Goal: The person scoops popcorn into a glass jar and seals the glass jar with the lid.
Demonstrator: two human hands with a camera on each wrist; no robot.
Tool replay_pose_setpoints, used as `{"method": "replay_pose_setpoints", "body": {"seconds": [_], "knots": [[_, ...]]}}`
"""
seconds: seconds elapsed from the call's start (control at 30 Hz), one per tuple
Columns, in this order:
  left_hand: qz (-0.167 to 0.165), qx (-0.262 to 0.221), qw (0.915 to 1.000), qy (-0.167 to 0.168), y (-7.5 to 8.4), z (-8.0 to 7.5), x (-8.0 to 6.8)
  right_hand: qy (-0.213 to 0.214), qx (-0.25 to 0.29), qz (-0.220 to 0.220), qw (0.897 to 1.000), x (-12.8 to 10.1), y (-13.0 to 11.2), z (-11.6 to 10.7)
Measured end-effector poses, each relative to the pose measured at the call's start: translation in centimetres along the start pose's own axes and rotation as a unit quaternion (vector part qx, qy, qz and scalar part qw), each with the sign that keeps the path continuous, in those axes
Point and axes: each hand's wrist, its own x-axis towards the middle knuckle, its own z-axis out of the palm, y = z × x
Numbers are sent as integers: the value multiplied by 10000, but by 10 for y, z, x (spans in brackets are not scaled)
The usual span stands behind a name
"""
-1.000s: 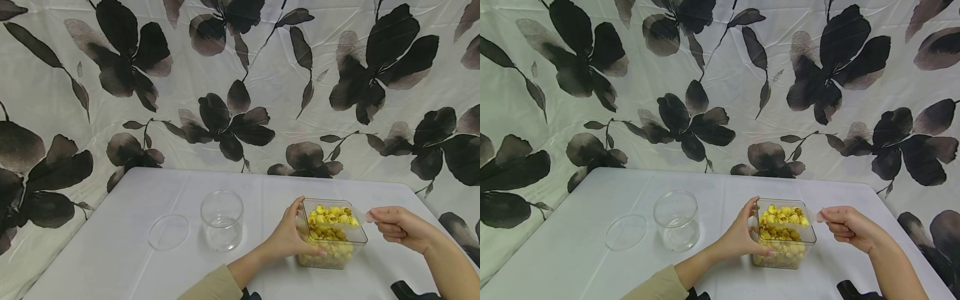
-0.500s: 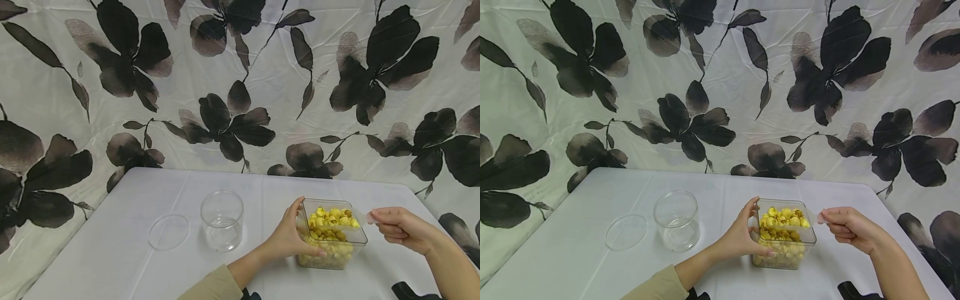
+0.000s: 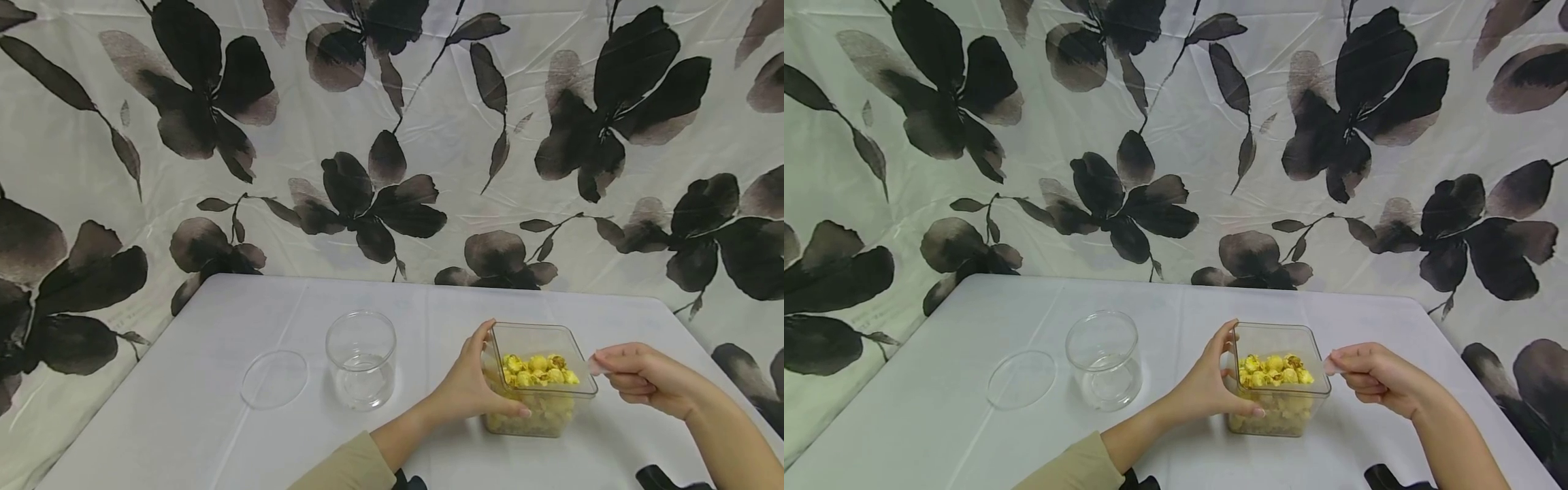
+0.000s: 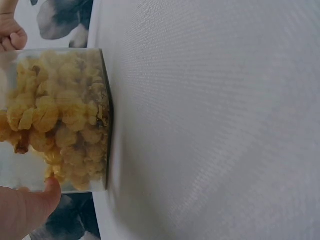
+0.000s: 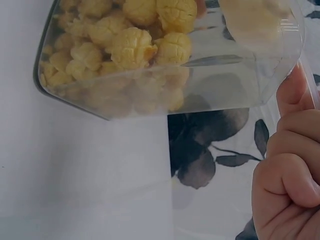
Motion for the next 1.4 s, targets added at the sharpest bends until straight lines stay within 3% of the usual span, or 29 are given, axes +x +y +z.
{"method": "replay_pose_setpoints", "body": {"seconds": [0.3, 1.4], "knots": [[41, 46, 10000, 36, 1, -4, 3, -144, 372, -82, 9992, 0, -2, -3], [49, 17, 10000, -9, -2, 1, 0, -285, 702, -447, 9961, -5, -1, -11]]}}
